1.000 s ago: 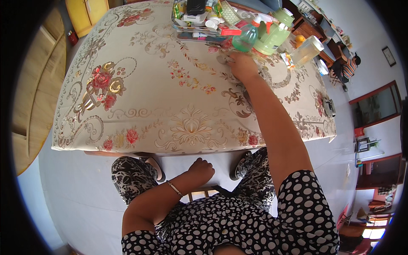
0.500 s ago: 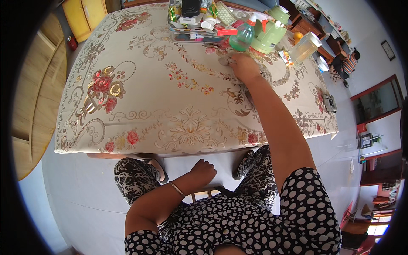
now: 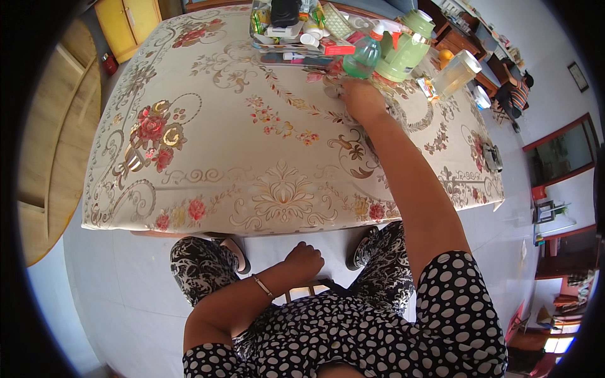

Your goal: The person wipes the surface of a dining table covered with a floral tablecloth using a cloth. The person moves around the table to clean different sections, including the edges and the center, while various items like bottles and containers remain on the table.

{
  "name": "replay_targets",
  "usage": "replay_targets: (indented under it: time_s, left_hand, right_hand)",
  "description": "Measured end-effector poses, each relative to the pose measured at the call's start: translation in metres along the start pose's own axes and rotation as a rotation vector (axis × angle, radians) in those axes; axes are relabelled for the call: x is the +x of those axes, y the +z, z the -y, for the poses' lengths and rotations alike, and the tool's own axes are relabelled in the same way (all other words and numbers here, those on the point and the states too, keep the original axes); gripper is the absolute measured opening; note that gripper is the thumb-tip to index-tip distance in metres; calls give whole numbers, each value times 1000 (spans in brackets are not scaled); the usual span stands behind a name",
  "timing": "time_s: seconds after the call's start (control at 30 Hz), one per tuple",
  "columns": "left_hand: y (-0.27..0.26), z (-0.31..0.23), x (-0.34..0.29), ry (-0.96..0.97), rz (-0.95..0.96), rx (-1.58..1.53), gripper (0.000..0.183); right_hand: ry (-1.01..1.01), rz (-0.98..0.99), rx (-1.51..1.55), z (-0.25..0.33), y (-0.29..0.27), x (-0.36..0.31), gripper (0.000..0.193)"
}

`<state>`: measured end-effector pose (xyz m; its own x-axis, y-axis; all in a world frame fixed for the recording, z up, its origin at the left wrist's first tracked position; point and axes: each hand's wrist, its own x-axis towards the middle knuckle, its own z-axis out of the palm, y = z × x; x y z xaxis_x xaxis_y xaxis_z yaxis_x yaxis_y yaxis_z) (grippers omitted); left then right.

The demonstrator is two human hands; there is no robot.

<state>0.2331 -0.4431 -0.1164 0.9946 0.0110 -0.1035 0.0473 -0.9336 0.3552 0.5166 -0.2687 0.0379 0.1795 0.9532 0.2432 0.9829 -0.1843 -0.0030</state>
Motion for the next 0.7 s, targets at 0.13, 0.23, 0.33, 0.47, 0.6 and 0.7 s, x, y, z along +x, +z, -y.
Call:
replay_targets:
  time_s: [0.13, 0.23, 0.33, 0.47, 0.6, 0.7]
  left_hand:
    - [0, 8, -1, -29, -41, 7, 9]
    - [2, 4, 0, -36, -50, 6, 8]
    - [0, -4, 3, -13, 20, -10, 8]
    - [5, -8, 1, 6, 57, -10, 8]
    - [8, 0, 8, -8, 51, 9, 8]
    - [7, 7, 7, -25, 18, 12, 8]
  right_hand:
    - [-17, 34, 130, 10, -4, -13, 16]
    - [-239, -90, 148, 10, -1, -50, 18]
    - [-236, -115, 117, 7, -1, -56, 17]
    - [-81, -15, 49, 19, -4, -22, 15]
    - [-41, -55, 38, 13, 2, -2, 15]
    - [-84, -2, 82, 19, 1, -12, 15]
